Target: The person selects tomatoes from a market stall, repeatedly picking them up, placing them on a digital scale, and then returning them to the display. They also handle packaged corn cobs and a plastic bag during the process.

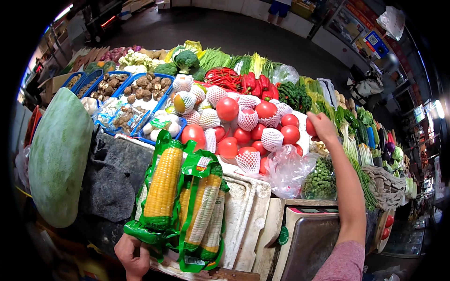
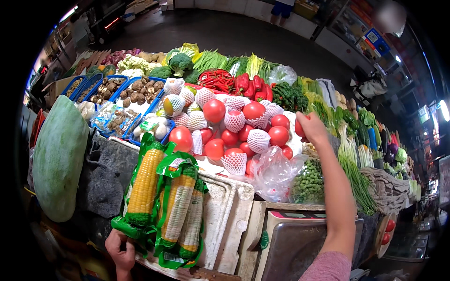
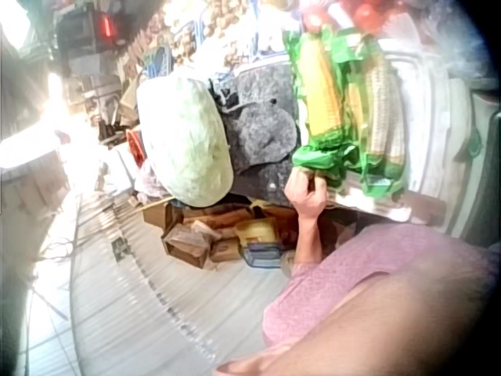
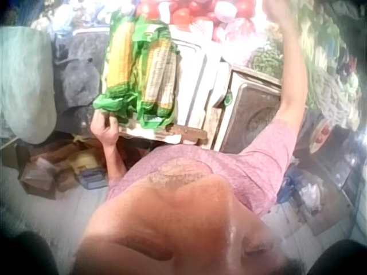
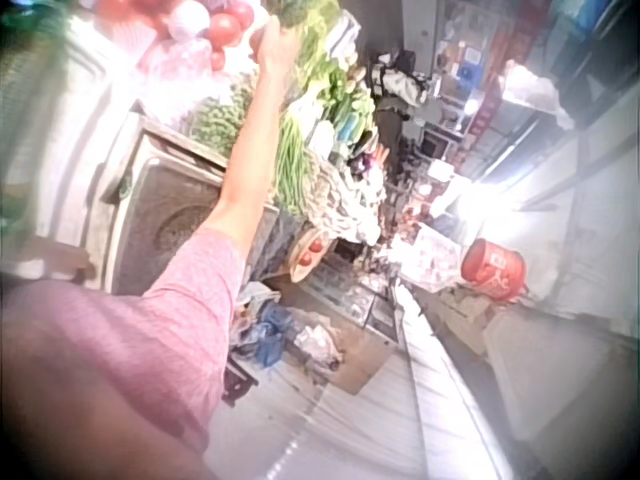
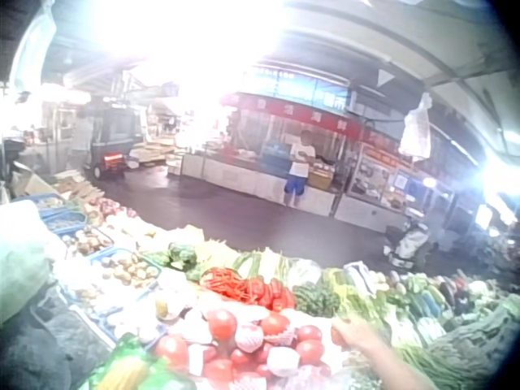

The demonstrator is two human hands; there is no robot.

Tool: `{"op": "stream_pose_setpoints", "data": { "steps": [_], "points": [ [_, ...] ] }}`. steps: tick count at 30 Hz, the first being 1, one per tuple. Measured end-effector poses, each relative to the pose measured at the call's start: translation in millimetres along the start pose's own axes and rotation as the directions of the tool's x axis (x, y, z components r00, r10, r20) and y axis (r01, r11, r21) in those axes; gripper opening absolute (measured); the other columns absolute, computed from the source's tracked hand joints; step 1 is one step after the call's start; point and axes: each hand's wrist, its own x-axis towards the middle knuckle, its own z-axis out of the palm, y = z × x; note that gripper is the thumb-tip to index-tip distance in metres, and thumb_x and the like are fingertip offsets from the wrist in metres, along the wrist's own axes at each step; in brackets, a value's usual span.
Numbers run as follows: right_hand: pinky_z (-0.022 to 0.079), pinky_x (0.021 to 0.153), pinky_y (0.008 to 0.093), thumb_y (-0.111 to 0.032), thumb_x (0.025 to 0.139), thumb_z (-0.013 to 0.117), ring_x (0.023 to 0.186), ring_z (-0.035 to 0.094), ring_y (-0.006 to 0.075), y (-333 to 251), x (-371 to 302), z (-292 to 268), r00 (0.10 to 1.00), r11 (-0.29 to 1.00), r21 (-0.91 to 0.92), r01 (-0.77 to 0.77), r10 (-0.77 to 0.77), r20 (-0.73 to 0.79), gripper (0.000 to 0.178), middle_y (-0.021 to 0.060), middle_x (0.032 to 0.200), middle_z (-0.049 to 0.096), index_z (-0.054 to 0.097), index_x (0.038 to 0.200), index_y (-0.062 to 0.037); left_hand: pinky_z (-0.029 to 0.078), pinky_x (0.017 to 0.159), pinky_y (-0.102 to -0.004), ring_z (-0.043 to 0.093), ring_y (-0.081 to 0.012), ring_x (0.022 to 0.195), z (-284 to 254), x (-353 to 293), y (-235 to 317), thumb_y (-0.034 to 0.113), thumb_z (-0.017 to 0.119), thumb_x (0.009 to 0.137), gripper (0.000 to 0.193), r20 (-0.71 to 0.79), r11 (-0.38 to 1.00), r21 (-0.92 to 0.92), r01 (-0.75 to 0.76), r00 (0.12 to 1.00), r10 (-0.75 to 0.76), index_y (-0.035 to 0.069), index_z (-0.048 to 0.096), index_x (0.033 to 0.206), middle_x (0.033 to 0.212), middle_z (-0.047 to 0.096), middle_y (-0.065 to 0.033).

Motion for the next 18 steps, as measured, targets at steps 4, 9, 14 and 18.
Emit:
{"op": "stream_pose_setpoints", "data": {
  "steps": [4, 9, 14, 18],
  "points": [
    [0.048, 0.107, 0.0525, -0.063, 0.096, 0.053, 0.123, 0.064, 0.0473, 0, -1, 18, 0.998, 0.89, -0.456, 0.029, -0.051, -0.035, 0.079, 0.0371, 0.127, 0.065, 0.057, 0.136, 0.005, 0.046, 0.063, -0.0335, 0.061, -0.026, 0.066, -1, 1, -3, -0.004, 0.065, 0.086, 0.003, -0.004, 1.0, 0.017, -0.022, 1.0, 0.022, -0.001, 0.065, 0.085, 0.078, 0.062, -0.0123],
    [0.052, 0.098, 0.0534, -0.052, 0.102, 0.046, 0.103, 0.072, 0.0448, 25, 16, 33, 1.0, 0.934, -0.358, 0.024, -0.023, 0.006, 0.068, 0.034, 0.113, 0.071, 0.061, 0.126, 0.01, 0.046, 0.064, -0.0344, 0.061, -0.0272, 0.067, -1, 2, -1, -0.004, 0.064, 0.086, 0.003, 0.011, 0.999, 0.03, -0.04, 0.999, 0.039, 0.0, 0.065, 0.085, 0.078, 0.062, -0.0132],
    [0.055, 0.089, 0.0508, -0.05, 0.104, 0.044, 0.085, 0.074, 0.0438, 28, 9, 25, 0.996, 0.899, -0.433, 0.064, -0.028, 0.089, 0.066, 0.0301, 0.099, 0.074, 0.07, 0.109, 0.0101, 0.046, 0.065, -0.0346, 0.061, -0.0276, 0.068, -1, 6, 2, -0.003, 0.065, 0.086, 0.003, 0.013, 1.0, -0.002, -0.017, 1.0, 0.017, -0.001, 0.065, 0.086, 0.079, 0.062, -0.0135],
    [0.057, 0.09, 0.0502, -0.059, 0.103, 0.046, 0.096, 0.075, 0.0396, 19, 7, 34, 0.994, 0.747, -0.661, 0.076, -0.112, -0.013, 0.067, 0.0237, 0.103, 0.076, 0.073, 0.112, 0.0016, 0.047, 0.065, -0.0347, 0.061, -0.0279, 0.069, 2, 7, 6, -0.002, 0.065, 0.087, 0.001, 0.002, 1.0, -0.009, 0.027, 1.0, -0.027, -0.001, 0.066, 0.088, 0.08, 0.063, -0.0135]
  ]
}}
